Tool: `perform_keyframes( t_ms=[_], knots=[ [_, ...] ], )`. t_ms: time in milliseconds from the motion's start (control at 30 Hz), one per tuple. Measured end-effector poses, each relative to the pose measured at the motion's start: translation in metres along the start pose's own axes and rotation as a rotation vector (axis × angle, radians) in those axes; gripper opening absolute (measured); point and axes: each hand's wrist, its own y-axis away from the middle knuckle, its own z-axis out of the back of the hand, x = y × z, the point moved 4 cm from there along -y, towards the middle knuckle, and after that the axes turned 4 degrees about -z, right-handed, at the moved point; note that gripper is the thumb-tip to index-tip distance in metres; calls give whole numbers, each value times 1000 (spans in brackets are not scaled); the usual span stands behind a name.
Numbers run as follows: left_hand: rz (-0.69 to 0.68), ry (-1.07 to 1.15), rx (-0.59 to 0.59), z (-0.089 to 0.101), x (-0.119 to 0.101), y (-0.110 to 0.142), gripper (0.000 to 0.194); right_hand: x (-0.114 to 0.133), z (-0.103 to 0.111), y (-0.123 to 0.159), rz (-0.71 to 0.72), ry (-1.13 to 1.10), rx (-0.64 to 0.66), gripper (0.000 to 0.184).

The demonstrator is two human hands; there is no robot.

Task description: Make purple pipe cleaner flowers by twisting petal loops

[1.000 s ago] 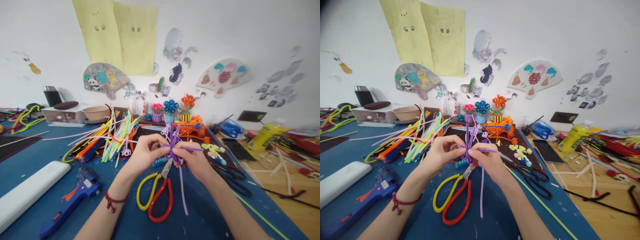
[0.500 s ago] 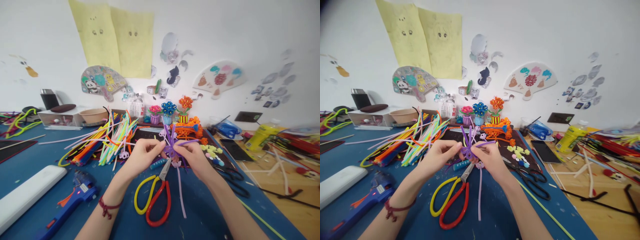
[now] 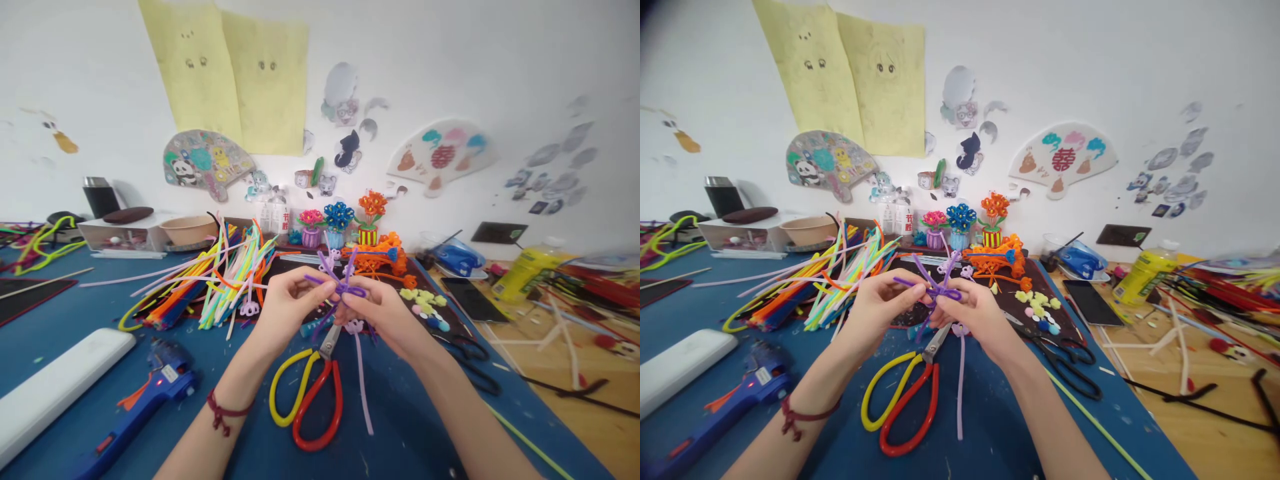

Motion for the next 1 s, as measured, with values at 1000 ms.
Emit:
perform_keyframes(
  t_ms=[1000],
  knots=[
    [-9,-353,188,-3,-2,3,27,-2,5,2,-142,-236,71,18]
  ],
)
